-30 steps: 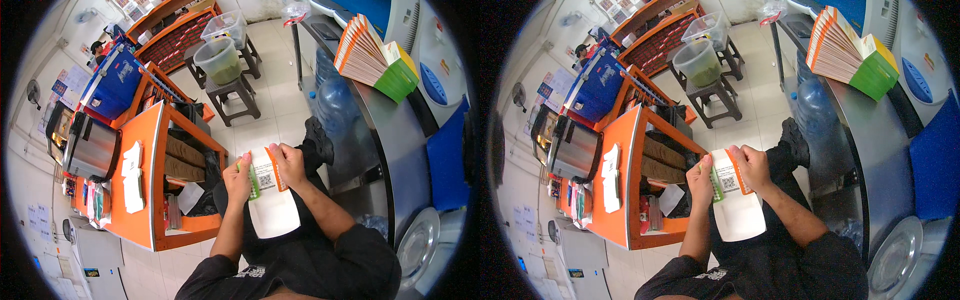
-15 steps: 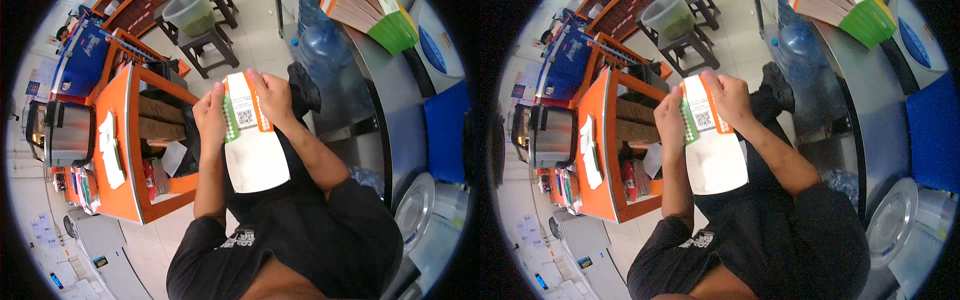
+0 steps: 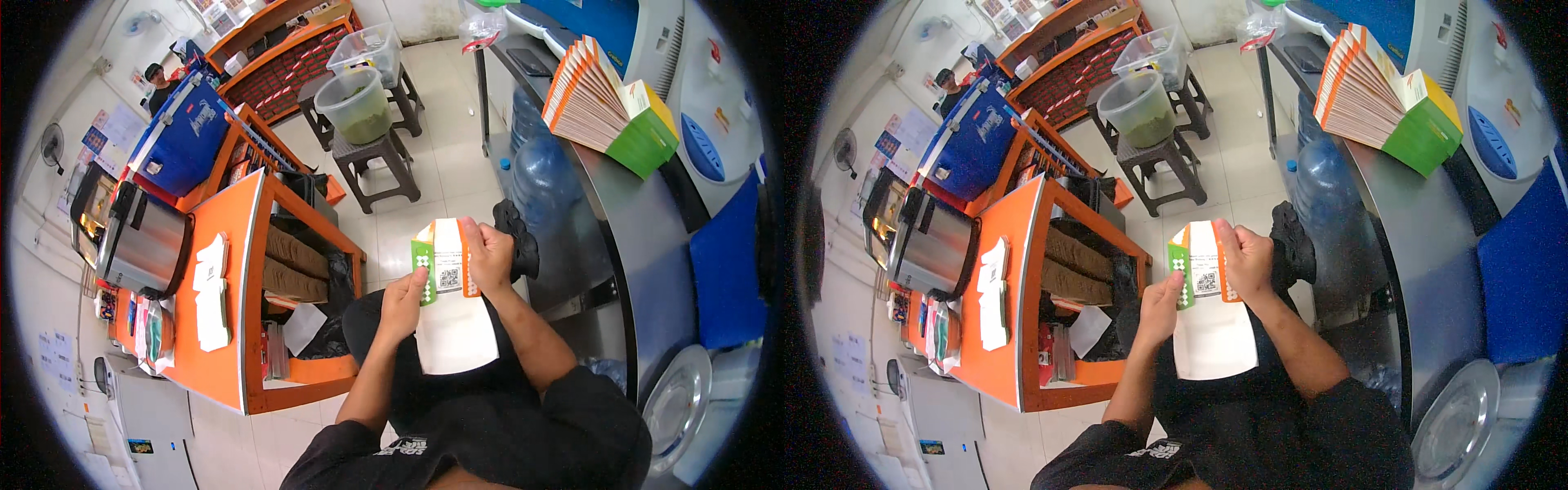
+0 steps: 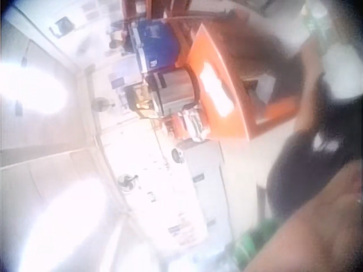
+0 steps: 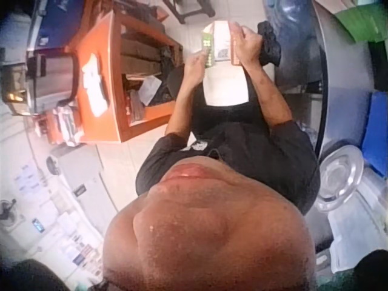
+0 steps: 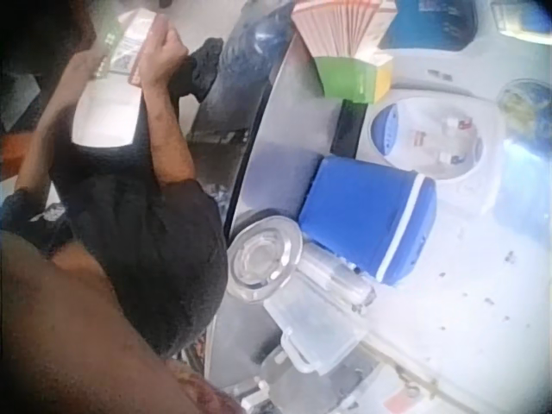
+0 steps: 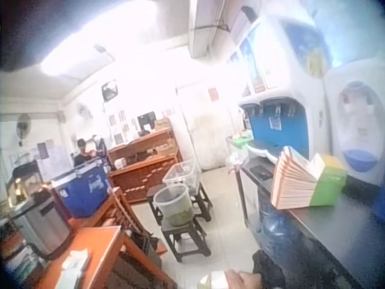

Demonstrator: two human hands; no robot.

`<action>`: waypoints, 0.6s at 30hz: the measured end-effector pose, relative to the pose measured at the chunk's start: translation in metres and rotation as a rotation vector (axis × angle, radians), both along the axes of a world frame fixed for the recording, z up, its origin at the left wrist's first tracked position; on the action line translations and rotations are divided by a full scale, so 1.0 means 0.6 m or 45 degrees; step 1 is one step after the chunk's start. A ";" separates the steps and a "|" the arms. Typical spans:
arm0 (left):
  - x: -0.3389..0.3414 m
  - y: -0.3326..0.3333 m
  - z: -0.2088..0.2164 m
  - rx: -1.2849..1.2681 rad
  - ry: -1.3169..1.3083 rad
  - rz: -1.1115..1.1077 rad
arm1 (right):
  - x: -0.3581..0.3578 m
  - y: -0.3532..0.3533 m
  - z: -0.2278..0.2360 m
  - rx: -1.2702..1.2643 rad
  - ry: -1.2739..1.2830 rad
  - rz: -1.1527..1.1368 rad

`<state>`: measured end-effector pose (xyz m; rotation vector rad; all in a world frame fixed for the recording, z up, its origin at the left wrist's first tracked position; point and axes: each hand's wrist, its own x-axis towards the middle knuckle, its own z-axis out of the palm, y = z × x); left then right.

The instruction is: The person assembles cardboard food boxes by hand, folding the flaps and interlocking the tabs to form the box shape, and places them onto a stack on a metal table.

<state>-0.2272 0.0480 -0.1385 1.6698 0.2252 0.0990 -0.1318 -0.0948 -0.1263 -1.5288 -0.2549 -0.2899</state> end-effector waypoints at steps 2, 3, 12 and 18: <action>0.000 -0.001 -0.003 0.032 -0.073 0.085 | 0.003 0.001 -0.006 0.004 0.016 0.050; 0.000 0.000 -0.002 0.068 -0.146 0.164 | 0.012 0.003 -0.013 0.106 0.105 0.240; 0.041 0.042 0.027 -0.004 -0.769 0.812 | -0.038 0.002 -0.046 0.730 0.978 1.433; 0.053 0.059 0.078 -0.377 -0.669 0.713 | -0.039 0.011 -0.007 0.599 0.819 1.530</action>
